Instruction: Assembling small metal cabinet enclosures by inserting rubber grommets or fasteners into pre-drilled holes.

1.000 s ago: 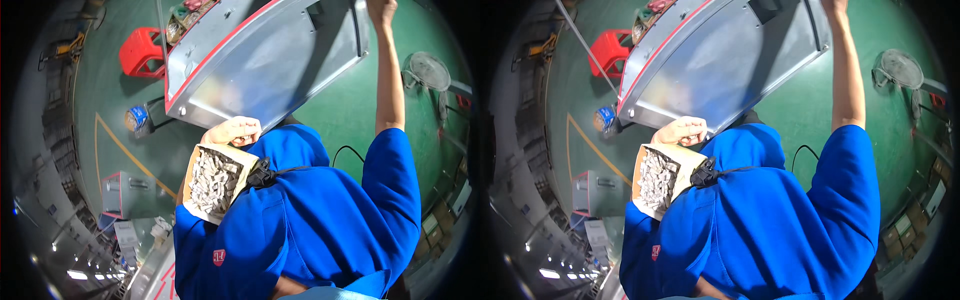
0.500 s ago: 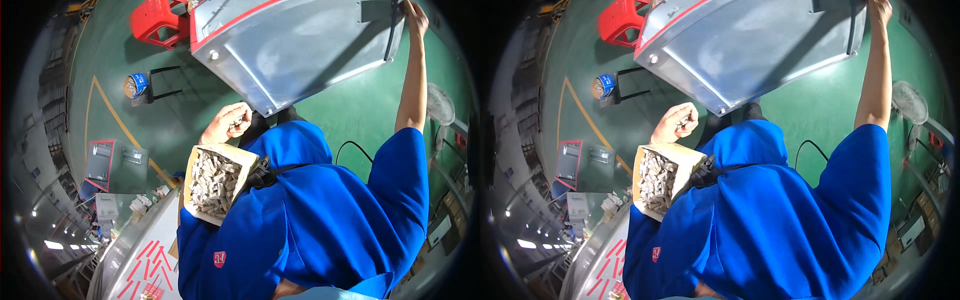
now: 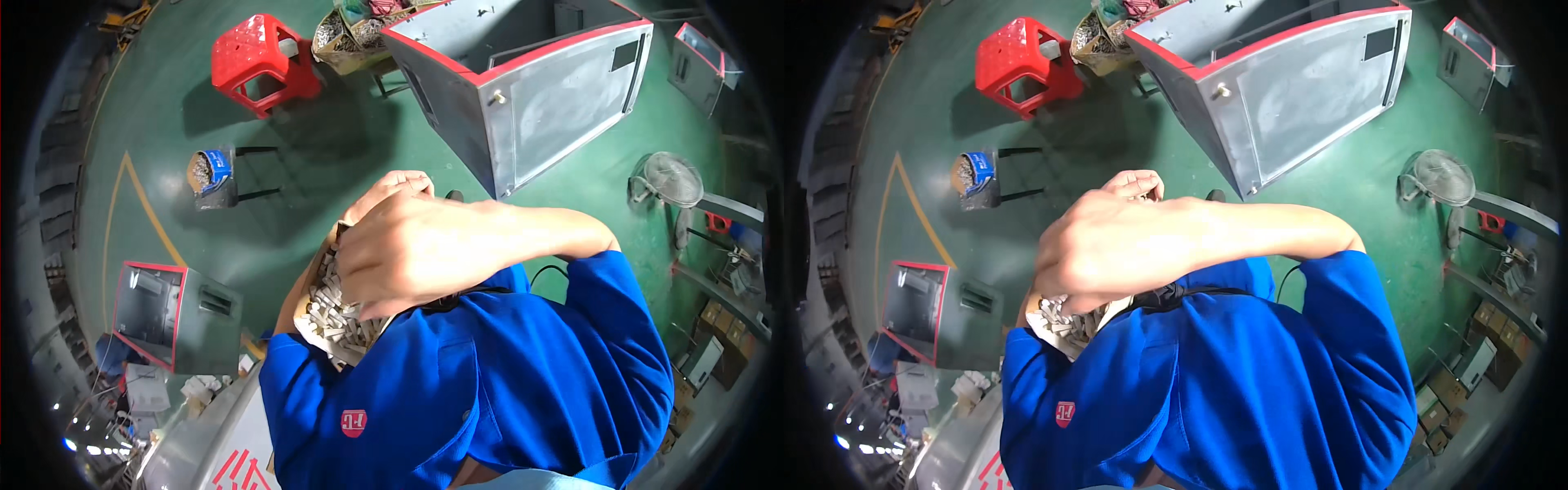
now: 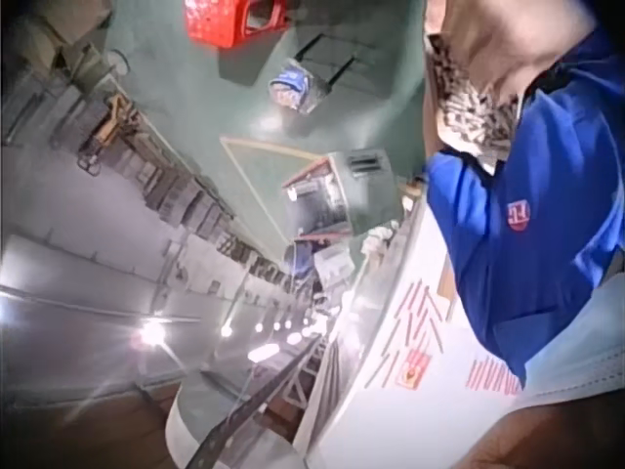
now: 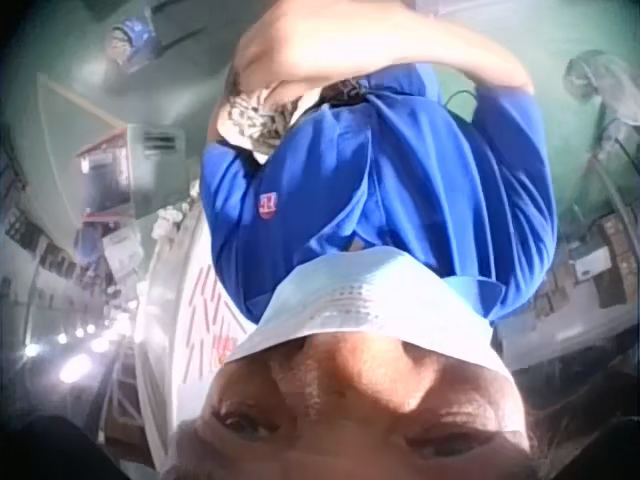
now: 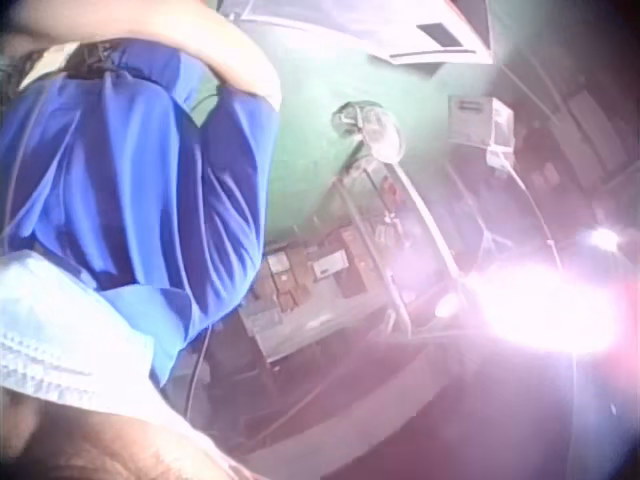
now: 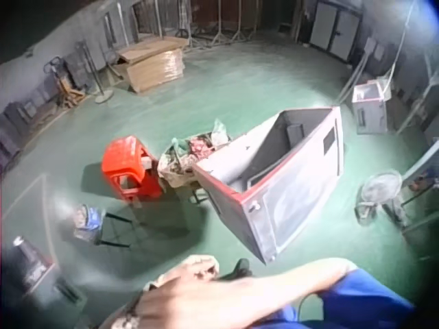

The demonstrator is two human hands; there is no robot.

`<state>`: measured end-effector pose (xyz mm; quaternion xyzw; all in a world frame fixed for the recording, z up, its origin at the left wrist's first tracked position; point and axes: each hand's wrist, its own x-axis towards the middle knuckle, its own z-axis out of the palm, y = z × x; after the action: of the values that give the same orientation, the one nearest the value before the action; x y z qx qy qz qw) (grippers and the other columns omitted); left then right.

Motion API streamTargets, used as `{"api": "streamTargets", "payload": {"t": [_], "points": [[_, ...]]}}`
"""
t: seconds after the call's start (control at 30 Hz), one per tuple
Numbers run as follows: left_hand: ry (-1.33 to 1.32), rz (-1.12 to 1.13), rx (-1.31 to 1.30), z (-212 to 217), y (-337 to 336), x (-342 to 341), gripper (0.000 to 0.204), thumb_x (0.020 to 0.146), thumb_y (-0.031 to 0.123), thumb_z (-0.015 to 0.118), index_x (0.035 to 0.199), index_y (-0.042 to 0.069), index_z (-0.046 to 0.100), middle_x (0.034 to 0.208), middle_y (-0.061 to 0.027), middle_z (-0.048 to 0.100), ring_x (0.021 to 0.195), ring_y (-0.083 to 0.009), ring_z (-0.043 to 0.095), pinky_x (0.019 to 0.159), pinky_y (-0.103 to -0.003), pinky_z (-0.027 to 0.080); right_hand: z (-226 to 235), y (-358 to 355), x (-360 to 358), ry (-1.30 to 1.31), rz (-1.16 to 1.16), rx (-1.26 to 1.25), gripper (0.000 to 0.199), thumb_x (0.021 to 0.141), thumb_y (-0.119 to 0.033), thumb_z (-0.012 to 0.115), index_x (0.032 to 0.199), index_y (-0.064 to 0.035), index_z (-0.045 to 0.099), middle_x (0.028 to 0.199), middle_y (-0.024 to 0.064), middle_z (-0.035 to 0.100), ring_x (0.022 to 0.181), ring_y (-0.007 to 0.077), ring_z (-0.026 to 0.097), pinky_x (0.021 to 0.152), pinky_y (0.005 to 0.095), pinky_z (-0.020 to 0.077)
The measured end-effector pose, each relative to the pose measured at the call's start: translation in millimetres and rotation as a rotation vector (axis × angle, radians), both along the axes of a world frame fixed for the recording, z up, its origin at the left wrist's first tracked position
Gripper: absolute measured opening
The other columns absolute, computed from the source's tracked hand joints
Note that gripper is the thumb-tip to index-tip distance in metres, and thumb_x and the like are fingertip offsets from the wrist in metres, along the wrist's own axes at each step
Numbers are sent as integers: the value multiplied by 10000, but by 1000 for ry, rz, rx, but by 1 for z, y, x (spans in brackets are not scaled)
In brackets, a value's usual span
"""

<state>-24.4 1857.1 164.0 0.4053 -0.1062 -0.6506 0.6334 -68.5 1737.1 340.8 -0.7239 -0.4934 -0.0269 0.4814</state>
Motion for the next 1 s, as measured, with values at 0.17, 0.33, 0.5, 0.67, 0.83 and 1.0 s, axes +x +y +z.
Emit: {"api": "streamTargets", "payload": {"t": [0.17, 0.33, 0.5, 0.67, 0.83, 1.0], "points": [[39, -41, 66, 19, 35, 39, 255, 948, 288, 509, 857, 62, 586, 573, 33, 472, 405, -13, 290, 361, -174, 187, -11, 90, 25, -4, 215, -425, 145, 667, -90, 600, 669, 54, 579, 706, 175, 591, 726, 305, 630, 592, 385, 507], [82, 43, 87, 18, 65, 59, 299, 954, 316, 499, 841, 51, 577, 580, 11, 474, 413, -19, 311, 361, -175, 193, -15, 123, 38, -43, 173, -389, 139, 648, -75, 605, 654, 62, 587, 656, 168, 588, 664, 301, 635, 557, 374, 515], [211, 40, 11, 7, 77, 75, 308, 974, 285, 438, 853, 29, 559, 625, -11, 493, 436, -26, 336, 362, -166, 223, -19, 148, 43, -43, 84, -342, 146, 649, -89, 620, 647, 57, 614, 680, 150, 603, 656, 282, 631, 542, 373, 509], [171, -37, 21, -5, 65, 100, 248, 963, 244, 438, 878, 30, 530, 648, -14, 500, 448, -16, 336, 367, -157, 228, -31, 138, 75, -38, 29, -285, 136, 634, -95, 635, 625, 39, 622, 637, 129, 607, 609, 279, 625, 506, 366, 492], [133, -63, 67, -20, 57, 133, 245, 957, 266, 480, 885, 35, 513, 637, 5, 448, 453, -11, 315, 369, -153, 220, -53, 121, 105, -31, -64, -165, 140, 610, -104, 647, 621, 35, 628, 611, 138, 602, 610, 289, 627, 497, 381, 480], [52, -14, 213, -8, 50, 181, 289, 968, 286, 472, 828, 34, 471, 614, 3, 415, 450, -20, 304, 371, -160, 204, -72, 84, 153, 115, -25, 166, 284, 650, -229, 706, 711, 30, 608, 742, 157, 605, 718, 319, 612, 627, 402, 484]]}}
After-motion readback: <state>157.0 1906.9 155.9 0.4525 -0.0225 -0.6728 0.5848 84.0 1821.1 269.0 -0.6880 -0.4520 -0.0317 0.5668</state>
